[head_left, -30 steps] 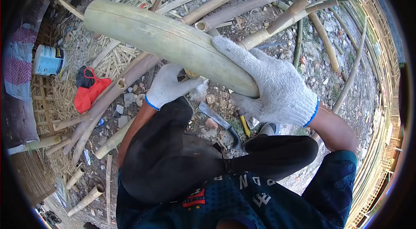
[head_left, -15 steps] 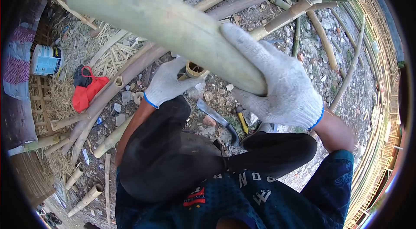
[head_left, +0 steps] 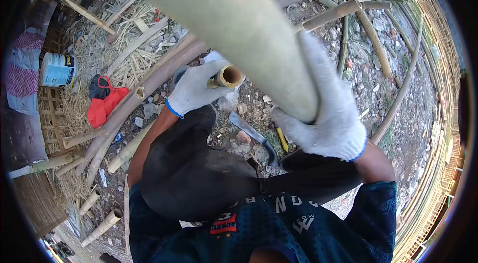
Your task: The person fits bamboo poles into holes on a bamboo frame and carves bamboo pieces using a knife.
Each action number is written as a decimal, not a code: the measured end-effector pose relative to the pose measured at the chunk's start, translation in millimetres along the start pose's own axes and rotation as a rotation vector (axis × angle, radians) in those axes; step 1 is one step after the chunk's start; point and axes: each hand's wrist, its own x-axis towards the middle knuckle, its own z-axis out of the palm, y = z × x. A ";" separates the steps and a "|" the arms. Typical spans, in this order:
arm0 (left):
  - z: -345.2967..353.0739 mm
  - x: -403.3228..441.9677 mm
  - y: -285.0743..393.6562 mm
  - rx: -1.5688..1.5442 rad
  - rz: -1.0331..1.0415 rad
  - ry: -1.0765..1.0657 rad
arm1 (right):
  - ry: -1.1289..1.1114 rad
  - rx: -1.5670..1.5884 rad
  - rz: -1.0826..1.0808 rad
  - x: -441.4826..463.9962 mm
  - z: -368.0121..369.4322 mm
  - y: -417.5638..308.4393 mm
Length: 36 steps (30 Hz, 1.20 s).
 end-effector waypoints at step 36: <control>23.4 24.6 -3.4 0.236 0.148 -0.505 | 0.634 0.564 1.020 -117.8 33.4 472.6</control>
